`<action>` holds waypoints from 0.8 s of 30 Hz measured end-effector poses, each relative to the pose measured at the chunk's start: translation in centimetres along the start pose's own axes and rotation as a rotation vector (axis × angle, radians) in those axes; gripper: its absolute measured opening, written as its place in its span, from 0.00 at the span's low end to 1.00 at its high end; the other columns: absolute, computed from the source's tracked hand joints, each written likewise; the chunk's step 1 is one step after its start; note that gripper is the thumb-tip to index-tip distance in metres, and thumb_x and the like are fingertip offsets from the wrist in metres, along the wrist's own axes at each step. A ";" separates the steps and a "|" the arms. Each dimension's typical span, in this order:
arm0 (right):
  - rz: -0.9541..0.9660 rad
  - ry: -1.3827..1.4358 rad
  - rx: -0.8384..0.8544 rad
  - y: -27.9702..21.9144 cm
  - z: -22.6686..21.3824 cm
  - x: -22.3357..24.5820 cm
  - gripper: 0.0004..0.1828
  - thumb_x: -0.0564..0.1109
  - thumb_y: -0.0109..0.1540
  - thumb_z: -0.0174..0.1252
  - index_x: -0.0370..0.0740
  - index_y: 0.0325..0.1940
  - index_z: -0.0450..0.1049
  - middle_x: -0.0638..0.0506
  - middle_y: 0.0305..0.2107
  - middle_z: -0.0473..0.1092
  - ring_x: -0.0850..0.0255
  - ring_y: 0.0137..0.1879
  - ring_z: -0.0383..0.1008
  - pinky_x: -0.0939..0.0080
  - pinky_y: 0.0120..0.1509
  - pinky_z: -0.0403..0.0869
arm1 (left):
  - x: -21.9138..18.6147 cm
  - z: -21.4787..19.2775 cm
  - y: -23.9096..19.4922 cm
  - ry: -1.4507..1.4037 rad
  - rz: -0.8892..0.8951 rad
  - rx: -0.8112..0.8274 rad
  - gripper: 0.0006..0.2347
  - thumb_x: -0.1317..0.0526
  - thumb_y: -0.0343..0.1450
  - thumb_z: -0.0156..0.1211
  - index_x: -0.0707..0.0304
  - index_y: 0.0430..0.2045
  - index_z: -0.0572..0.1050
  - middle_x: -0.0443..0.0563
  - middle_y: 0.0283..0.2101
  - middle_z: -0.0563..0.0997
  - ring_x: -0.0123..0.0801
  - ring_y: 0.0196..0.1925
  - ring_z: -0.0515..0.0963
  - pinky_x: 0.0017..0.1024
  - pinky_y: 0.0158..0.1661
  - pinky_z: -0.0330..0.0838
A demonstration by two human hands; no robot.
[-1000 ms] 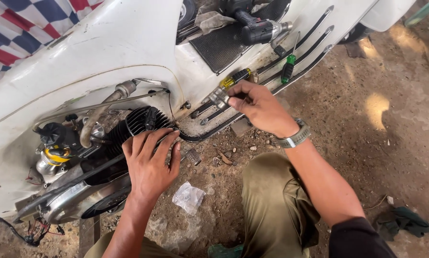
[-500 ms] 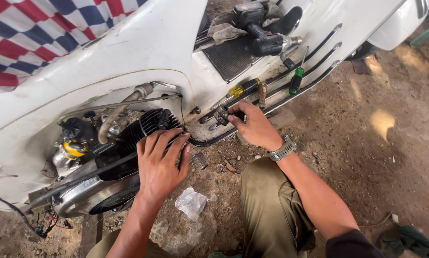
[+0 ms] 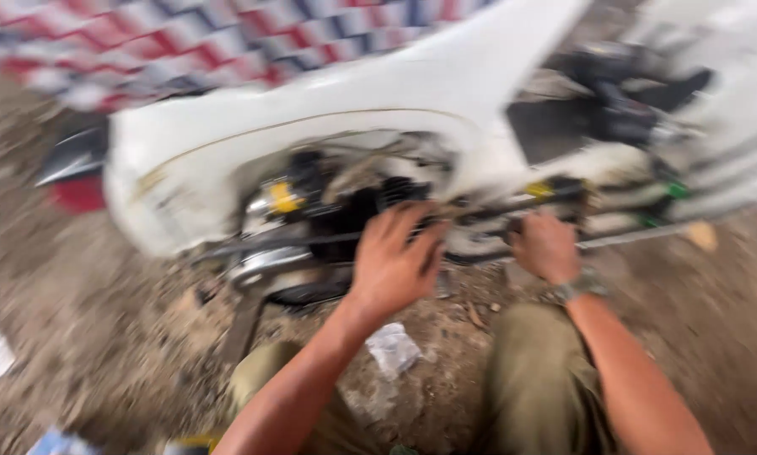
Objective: The person works on a scooter engine, using a wrench to tighten bolts on the cylinder head and adjusting the carburetor. They then move to a spare tire to adjust a black plastic fuel tank component before returning to the engine area to use a wrench on a separate engine block.
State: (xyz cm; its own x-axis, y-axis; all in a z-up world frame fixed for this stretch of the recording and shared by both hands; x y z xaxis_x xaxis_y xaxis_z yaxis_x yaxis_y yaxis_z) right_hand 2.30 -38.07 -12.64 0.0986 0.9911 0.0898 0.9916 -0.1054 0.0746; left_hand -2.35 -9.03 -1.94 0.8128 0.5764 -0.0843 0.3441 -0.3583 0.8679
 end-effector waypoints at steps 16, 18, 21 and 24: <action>0.047 -0.036 0.318 -0.4 0.4 0.9 0.23 0.62 0.67 0.52 0.48 0.58 0.75 0.48 0.53 0.77 0.52 0.61 0.77 0.45 0.60 0.78 | 1.2 -4.2 -0.3 0.093 -0.147 0.133 0.11 0.57 0.75 0.59 0.51 0.50 0.77 0.47 0.56 0.79 0.45 0.56 0.77 0.46 0.51 0.71; 0.031 -0.002 0.249 -0.3 0.7 0.3 0.21 0.62 0.66 0.52 0.49 0.54 0.77 0.49 0.54 0.77 0.51 0.61 0.76 0.34 0.66 0.71 | 1.2 -4.1 -0.6 0.131 -0.137 0.165 0.09 0.57 0.74 0.60 0.53 0.47 0.78 0.46 0.53 0.80 0.44 0.53 0.78 0.45 0.48 0.69; 0.043 -0.009 0.264 -0.4 0.6 0.3 0.21 0.63 0.67 0.52 0.50 0.55 0.76 0.50 0.53 0.77 0.52 0.62 0.75 0.37 0.68 0.70 | 1.5 -3.8 -1.2 0.161 -0.119 0.192 0.11 0.61 0.71 0.65 0.53 0.47 0.79 0.46 0.51 0.80 0.43 0.49 0.78 0.46 0.49 0.68; 0.017 0.010 0.186 -0.6 0.6 -0.1 0.19 0.61 0.67 0.54 0.49 0.53 0.77 0.52 0.50 0.77 0.56 0.57 0.78 0.44 0.63 0.77 | 2.7 -4.6 -0.5 0.117 -0.152 0.199 0.11 0.55 0.76 0.55 0.48 0.49 0.79 0.44 0.49 0.87 0.35 0.51 0.85 0.44 0.57 0.69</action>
State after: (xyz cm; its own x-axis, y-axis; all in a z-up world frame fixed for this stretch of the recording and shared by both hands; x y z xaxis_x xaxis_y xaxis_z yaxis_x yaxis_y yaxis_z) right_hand 1.77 -38.02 -13.30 0.1159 0.9882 0.0997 0.9882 -0.1046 -0.1115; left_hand -2.47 -3.96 -0.33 0.6888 0.7115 -0.1388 0.5531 -0.3921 0.7351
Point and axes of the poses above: each hand's wrist, its own y-axis towards the middle knuckle, its own z-axis out of the palm, x = y × z, the point moved 3 cm from there along y, towards the middle knuckle
